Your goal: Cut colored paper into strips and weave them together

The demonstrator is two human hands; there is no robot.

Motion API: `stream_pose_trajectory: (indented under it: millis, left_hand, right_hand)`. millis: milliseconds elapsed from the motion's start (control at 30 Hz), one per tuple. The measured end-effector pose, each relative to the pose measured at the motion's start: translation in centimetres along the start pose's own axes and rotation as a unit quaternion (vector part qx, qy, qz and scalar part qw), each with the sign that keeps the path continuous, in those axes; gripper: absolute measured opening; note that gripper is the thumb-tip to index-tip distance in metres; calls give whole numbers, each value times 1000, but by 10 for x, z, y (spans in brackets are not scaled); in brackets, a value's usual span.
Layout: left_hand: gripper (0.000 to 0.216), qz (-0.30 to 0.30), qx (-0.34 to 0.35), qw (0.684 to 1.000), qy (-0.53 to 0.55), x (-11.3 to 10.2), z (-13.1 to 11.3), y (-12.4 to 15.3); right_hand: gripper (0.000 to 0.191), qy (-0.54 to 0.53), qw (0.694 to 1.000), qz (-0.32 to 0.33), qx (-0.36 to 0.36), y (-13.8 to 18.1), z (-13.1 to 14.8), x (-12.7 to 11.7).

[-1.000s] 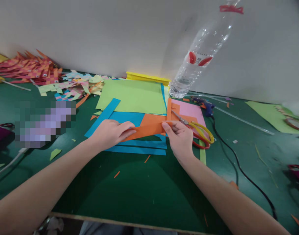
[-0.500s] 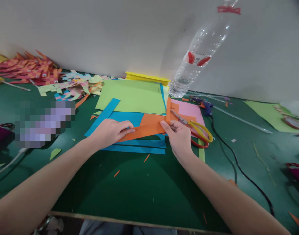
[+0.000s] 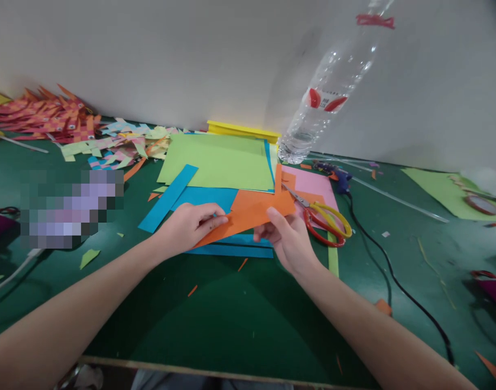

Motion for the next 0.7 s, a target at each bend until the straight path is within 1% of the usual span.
stream_pose_trajectory:
  millis: [67,133,167,233,267,333,400,467,533,600,667,700]
  left_hand:
    - [32,-2,-15,1000,19,4,-6,1]
    - [32,0,-16,999,41,9,-15,2]
    - [31,2,-9,999,52,11,-20,2]
    - [30,9,10,998,68,15,-30,3]
    - [29,15,9,997,72,17,-32,3]
    - [29,27,-21,996,80,18,-32,3]
    - [30,37,-62,993,88,16,-28,2]
    - [31,48,-89,991,88,13,-21,2]
    - [30,58,-100,990,77,8,-12,2]
    - [30,62,-102,991,68,4,-2,2]
    - [30,72,-106,990,56,0,7,2]
    - [30,81,-108,990,49,-2,11,2]
  right_hand:
    - [32,44,998,48,11,8,-3,13]
    - [29,107,990,87,17,18,-6,23]
    - [29,126,988,94,10,21,-6,27]
    - [33,158,982,102,4,26,-9,31]
    - [35,159,982,99,1,27,-11,30]
    - [38,140,986,91,5,24,-14,28]
    - [42,101,992,78,15,18,-15,22]
    - [50,60,997,49,22,9,-12,13]
    - [53,28,999,2,16,0,-6,1]
    - [55,19,999,-39,0,-8,2,-11]
    - [56,34,998,-59,-15,-14,7,-20]
    - [56,50,997,-58,-20,-16,8,-23]
Point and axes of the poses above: each hand's wrist, its own y-axis away from the middle knuckle, its own x-axis out of the palm, z = x × y, the point moved 5 cm from there along -y, towards the middle knuckle, and after that the axes turned 11 degrees about x, right-handed, at the moved point
